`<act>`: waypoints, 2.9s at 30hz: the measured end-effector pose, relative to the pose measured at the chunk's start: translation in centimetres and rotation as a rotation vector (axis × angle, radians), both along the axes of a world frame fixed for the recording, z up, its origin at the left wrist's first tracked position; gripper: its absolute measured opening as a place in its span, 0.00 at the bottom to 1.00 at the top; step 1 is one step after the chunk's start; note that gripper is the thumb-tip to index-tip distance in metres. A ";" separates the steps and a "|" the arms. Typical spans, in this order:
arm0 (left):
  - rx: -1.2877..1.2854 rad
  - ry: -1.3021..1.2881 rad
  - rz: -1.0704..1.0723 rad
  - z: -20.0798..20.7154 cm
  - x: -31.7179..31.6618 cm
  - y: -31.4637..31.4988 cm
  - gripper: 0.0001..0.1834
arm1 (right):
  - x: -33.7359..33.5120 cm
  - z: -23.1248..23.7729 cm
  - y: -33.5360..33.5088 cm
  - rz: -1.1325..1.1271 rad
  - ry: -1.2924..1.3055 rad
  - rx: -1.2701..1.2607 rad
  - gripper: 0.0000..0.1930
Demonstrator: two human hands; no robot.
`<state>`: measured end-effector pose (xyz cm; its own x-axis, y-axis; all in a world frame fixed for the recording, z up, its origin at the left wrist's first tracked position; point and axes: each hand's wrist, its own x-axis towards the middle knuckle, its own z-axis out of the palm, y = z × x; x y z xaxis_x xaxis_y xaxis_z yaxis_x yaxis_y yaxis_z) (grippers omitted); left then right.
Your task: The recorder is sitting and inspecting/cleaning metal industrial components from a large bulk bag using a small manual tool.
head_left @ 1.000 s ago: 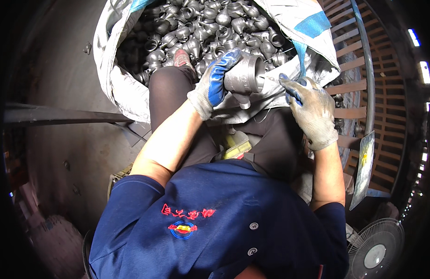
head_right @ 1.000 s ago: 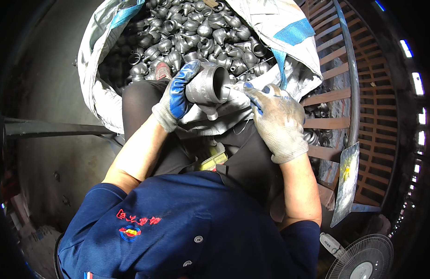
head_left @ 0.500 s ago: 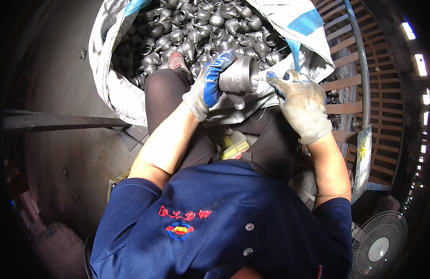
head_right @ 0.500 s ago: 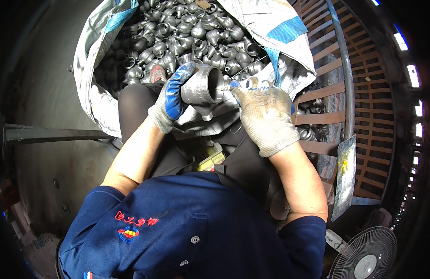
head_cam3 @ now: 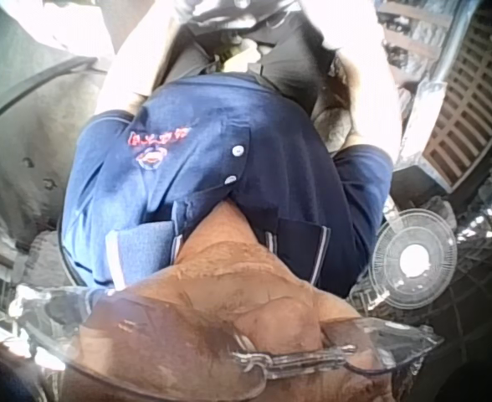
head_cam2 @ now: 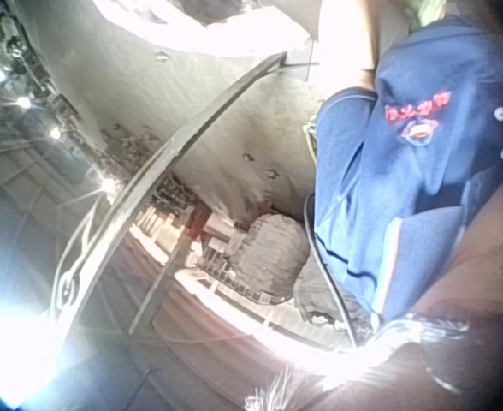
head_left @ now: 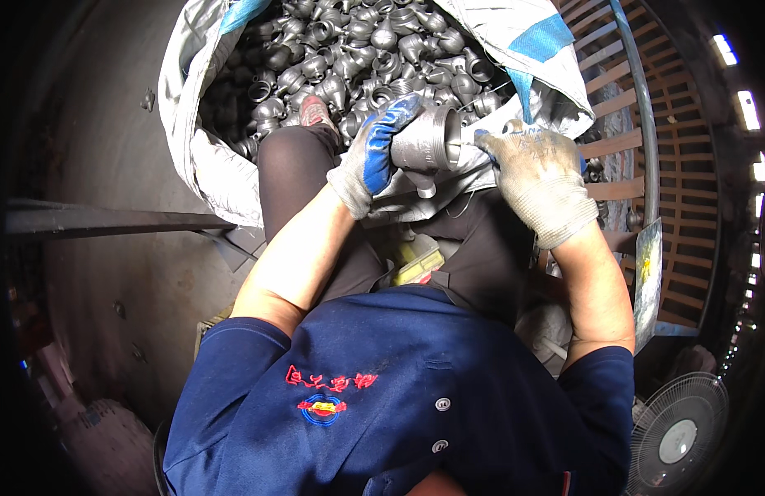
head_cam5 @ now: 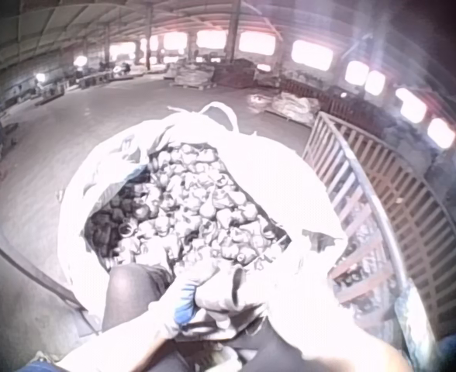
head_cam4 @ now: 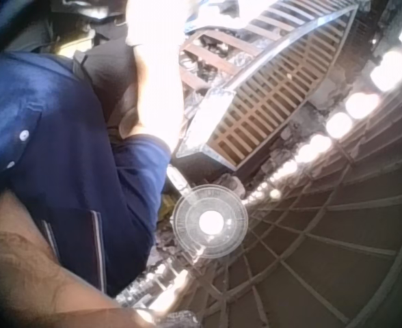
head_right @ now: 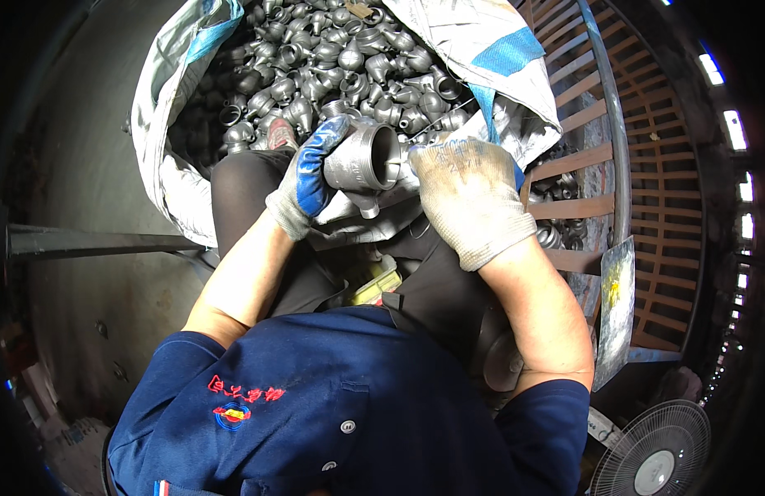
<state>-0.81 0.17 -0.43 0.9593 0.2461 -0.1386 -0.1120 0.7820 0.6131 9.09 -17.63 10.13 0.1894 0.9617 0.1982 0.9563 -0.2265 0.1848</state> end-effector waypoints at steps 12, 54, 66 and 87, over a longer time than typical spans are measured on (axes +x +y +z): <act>0.136 0.040 0.039 -0.6 0.3 -0.3 0.20 | -0.1 2.6 1.8 -0.084 0.070 -0.229 0.15; -0.120 -0.061 -0.037 0.7 -0.5 -1.0 0.21 | -0.5 -7.3 1.9 -0.502 1.585 0.537 0.07; 0.197 0.107 0.041 0.4 -0.2 -1.0 0.15 | -0.9 -7.1 0.8 -0.530 2.007 0.731 0.06; 0.013 0.037 -0.016 0.8 0.2 -1.5 0.15 | 1.2 -8.8 2.8 -0.536 1.575 0.668 0.30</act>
